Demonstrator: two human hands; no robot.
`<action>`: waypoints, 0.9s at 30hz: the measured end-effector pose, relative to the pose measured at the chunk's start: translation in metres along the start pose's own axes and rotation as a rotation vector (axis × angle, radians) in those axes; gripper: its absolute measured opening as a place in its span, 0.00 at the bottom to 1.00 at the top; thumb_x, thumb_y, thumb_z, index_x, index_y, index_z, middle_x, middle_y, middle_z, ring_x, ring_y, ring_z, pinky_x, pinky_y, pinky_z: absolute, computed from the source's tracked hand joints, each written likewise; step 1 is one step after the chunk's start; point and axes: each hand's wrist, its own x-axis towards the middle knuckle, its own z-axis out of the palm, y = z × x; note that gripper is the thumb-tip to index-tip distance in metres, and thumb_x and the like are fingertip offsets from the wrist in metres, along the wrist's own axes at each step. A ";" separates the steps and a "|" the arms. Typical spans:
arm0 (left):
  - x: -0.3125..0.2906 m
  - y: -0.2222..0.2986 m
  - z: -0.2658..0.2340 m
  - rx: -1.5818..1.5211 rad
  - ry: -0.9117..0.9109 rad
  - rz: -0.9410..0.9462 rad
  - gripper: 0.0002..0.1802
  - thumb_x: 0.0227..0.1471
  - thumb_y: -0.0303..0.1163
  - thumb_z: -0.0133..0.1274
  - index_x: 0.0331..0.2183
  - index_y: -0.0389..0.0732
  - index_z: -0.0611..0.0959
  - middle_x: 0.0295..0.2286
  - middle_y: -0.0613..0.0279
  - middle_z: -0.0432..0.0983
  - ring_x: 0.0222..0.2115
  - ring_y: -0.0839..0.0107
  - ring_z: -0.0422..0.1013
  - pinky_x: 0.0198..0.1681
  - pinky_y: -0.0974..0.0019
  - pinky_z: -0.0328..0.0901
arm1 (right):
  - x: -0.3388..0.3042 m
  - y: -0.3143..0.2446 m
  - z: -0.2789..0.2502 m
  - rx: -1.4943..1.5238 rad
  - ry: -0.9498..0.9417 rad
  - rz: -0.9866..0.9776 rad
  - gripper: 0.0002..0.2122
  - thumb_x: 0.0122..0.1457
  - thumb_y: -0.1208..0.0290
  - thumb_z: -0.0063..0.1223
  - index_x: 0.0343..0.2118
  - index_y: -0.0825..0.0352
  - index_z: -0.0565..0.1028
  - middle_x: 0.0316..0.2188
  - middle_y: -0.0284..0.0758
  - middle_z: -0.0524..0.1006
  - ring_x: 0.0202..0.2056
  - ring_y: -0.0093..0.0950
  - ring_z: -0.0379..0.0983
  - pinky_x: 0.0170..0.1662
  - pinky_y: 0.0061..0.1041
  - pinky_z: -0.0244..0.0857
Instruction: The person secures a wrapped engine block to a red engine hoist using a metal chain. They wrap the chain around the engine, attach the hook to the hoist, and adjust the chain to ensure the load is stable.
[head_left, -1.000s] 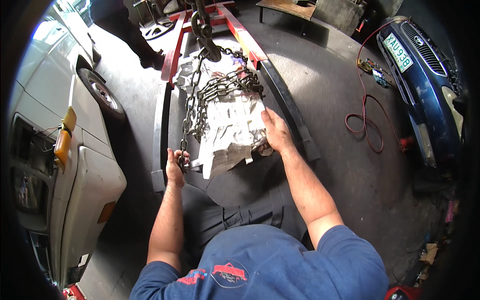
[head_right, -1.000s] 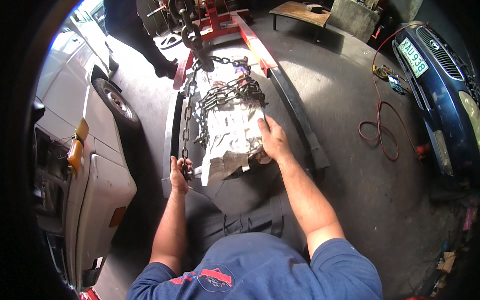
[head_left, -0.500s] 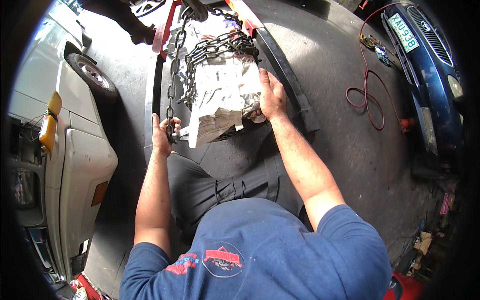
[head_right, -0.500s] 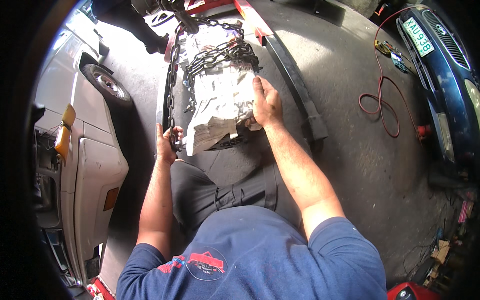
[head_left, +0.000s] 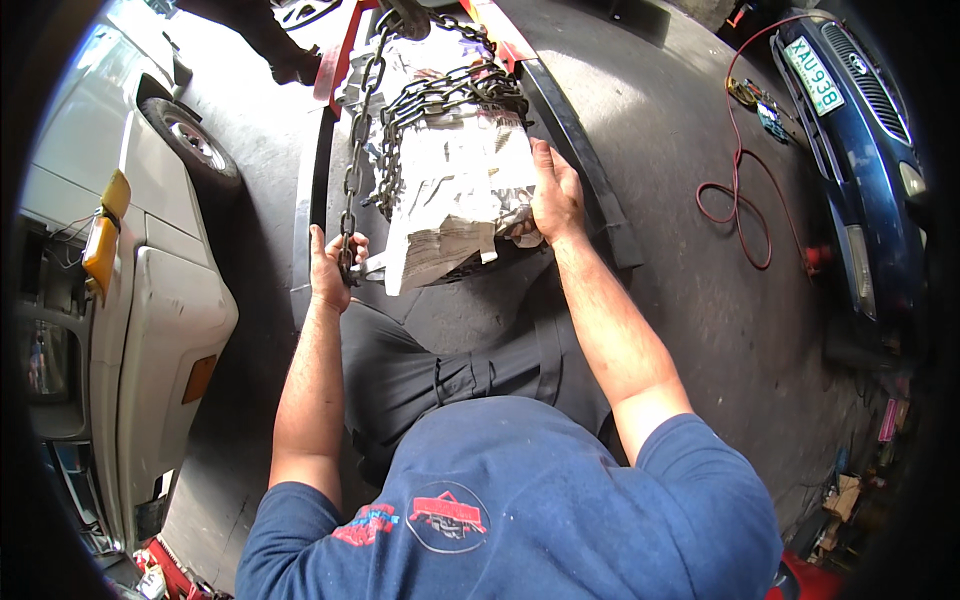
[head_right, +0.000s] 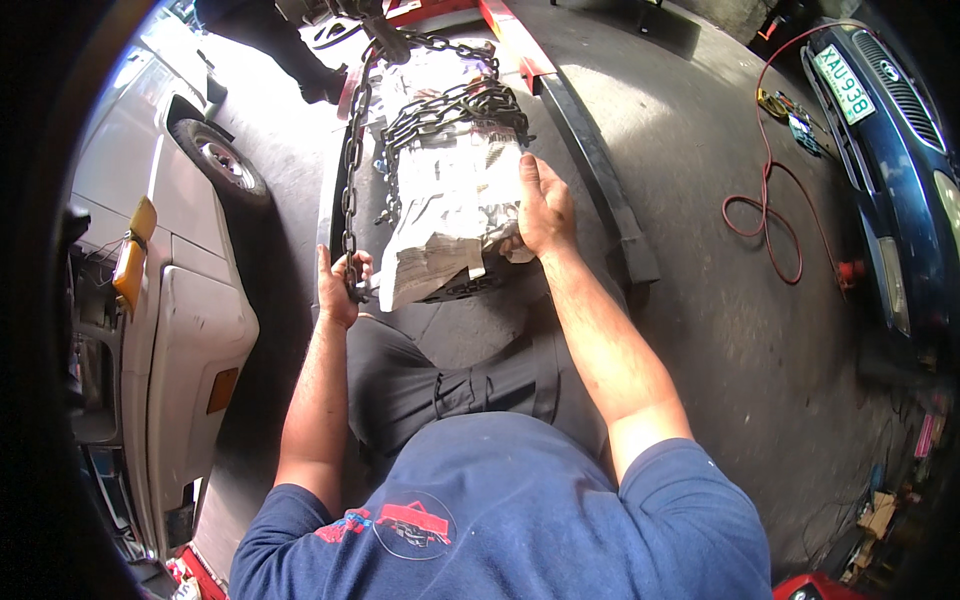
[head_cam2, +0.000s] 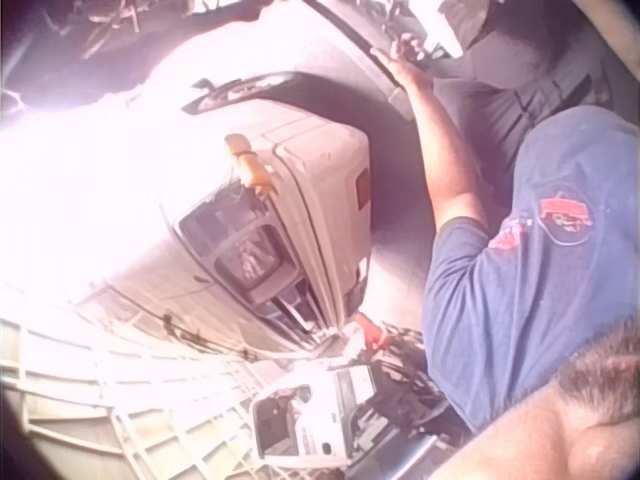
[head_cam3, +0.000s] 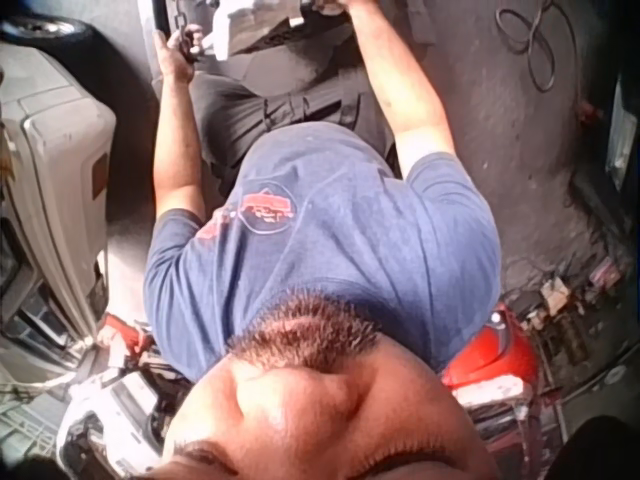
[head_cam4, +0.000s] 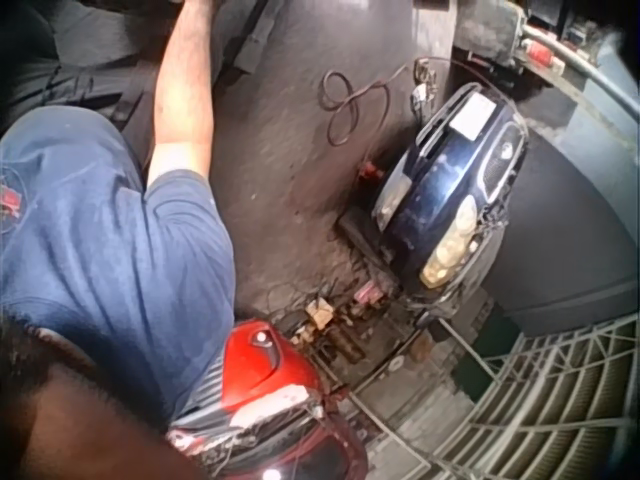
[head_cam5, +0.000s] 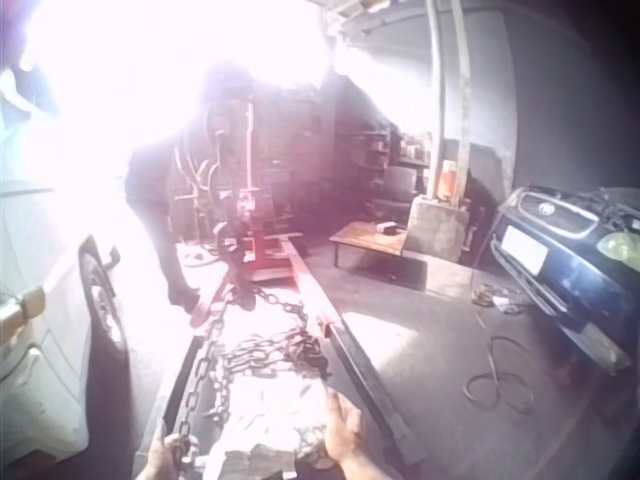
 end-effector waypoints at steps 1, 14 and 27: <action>-0.001 0.001 0.000 0.007 0.005 -0.007 0.46 0.56 0.73 0.29 0.30 0.37 0.80 0.20 0.68 0.71 0.23 0.78 0.65 0.30 0.75 0.59 | -0.001 0.000 0.001 -0.008 0.007 -0.005 0.33 0.65 0.38 0.35 0.50 0.67 0.76 0.40 0.39 0.80 0.46 0.30 0.75 0.51 0.30 0.64; 0.008 -0.018 -0.002 0.300 0.165 0.156 0.44 0.52 0.75 0.39 0.21 0.40 0.80 0.18 0.69 0.71 0.21 0.79 0.67 0.28 0.75 0.61 | -0.001 -0.009 0.006 0.005 0.002 0.005 0.28 0.65 0.51 0.50 0.54 0.76 0.70 0.49 0.44 0.76 0.51 0.30 0.72 0.55 0.28 0.62; 0.007 -0.018 0.011 0.387 0.319 0.310 0.46 0.57 0.72 0.35 0.17 0.36 0.79 0.15 0.62 0.73 0.19 0.74 0.68 0.29 0.70 0.61 | 0.045 0.211 -0.038 0.118 -0.141 0.966 0.27 0.61 0.48 0.43 0.47 0.73 0.74 0.44 0.48 0.75 0.45 0.40 0.72 0.45 0.37 0.66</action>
